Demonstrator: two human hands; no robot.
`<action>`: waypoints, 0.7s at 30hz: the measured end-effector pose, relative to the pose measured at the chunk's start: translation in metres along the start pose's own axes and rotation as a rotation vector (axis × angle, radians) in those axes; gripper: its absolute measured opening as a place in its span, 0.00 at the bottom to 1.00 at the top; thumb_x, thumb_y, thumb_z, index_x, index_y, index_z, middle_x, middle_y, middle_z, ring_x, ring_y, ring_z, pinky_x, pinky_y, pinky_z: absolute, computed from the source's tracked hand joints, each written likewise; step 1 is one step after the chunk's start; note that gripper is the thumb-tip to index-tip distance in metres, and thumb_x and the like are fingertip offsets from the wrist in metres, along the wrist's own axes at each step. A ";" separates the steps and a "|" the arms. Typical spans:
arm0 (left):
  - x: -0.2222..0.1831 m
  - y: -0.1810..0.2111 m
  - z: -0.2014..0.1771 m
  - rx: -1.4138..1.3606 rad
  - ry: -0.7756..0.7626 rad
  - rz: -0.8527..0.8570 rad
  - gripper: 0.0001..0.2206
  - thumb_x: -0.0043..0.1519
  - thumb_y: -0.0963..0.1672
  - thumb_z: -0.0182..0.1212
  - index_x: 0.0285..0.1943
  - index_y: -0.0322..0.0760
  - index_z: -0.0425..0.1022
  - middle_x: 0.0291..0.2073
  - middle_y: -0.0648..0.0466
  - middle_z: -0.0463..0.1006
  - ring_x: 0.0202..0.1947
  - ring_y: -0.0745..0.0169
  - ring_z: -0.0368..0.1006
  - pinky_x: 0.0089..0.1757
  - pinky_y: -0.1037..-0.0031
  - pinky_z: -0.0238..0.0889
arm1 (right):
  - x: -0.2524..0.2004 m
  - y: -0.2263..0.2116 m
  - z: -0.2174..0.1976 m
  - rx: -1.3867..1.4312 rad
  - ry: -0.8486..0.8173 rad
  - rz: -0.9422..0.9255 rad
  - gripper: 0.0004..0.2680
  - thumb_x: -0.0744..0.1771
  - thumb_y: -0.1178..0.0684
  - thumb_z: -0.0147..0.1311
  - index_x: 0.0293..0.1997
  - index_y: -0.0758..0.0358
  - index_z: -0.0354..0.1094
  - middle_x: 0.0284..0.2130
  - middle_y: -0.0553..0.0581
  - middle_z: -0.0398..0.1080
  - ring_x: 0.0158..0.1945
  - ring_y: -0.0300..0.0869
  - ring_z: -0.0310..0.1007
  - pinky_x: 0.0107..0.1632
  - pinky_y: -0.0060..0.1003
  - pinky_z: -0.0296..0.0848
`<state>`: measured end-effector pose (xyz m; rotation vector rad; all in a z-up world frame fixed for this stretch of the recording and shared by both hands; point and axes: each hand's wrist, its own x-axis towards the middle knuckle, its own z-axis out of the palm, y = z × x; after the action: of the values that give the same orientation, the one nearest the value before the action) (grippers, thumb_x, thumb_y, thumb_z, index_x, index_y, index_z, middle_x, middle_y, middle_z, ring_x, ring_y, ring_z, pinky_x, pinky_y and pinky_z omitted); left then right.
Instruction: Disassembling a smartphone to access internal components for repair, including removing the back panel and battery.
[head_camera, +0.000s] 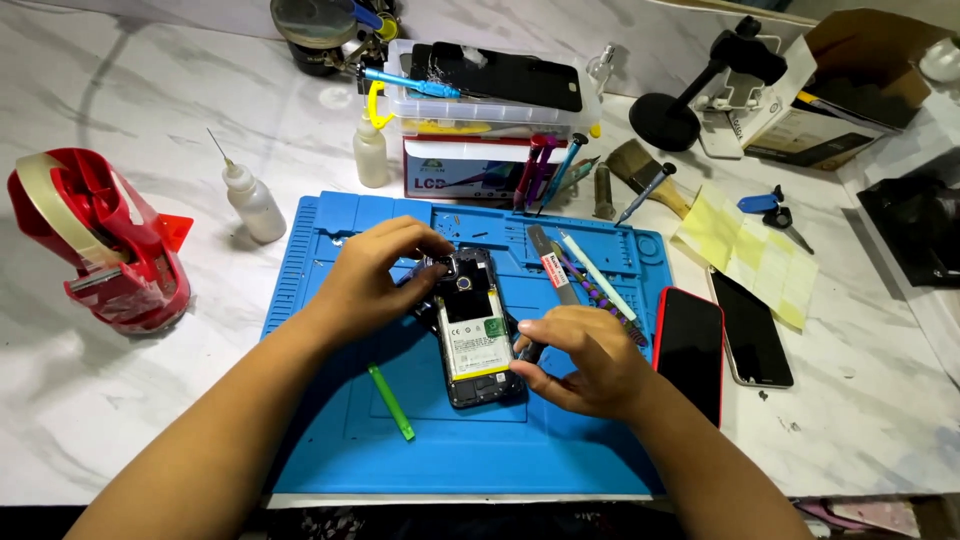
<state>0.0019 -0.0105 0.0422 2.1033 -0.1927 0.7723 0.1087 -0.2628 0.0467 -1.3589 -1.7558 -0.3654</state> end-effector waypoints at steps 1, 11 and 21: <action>-0.001 0.000 0.001 0.007 -0.001 0.003 0.08 0.56 0.36 0.69 0.43 0.33 0.79 0.34 0.48 0.81 0.40 0.49 0.80 0.44 0.62 0.75 | 0.000 -0.001 0.000 -0.023 -0.009 -0.016 0.16 0.64 0.61 0.63 0.56 0.70 0.67 0.28 0.58 0.76 0.22 0.51 0.75 0.24 0.42 0.74; 0.000 0.005 -0.003 0.027 -0.010 -0.004 0.07 0.57 0.35 0.68 0.43 0.32 0.80 0.34 0.47 0.81 0.40 0.48 0.81 0.45 0.61 0.75 | -0.002 0.007 -0.001 -0.104 -0.041 -0.047 0.15 0.64 0.60 0.62 0.55 0.69 0.69 0.26 0.56 0.74 0.22 0.48 0.73 0.23 0.40 0.73; 0.001 0.004 -0.003 0.022 -0.029 -0.016 0.07 0.57 0.35 0.67 0.42 0.31 0.79 0.34 0.46 0.81 0.40 0.45 0.81 0.45 0.59 0.75 | -0.001 0.007 0.002 -0.138 -0.064 -0.060 0.13 0.65 0.59 0.61 0.55 0.67 0.68 0.25 0.56 0.74 0.22 0.49 0.73 0.23 0.40 0.72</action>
<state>-0.0002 -0.0105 0.0464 2.1356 -0.1831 0.7376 0.1140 -0.2600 0.0431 -1.4305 -1.8562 -0.4890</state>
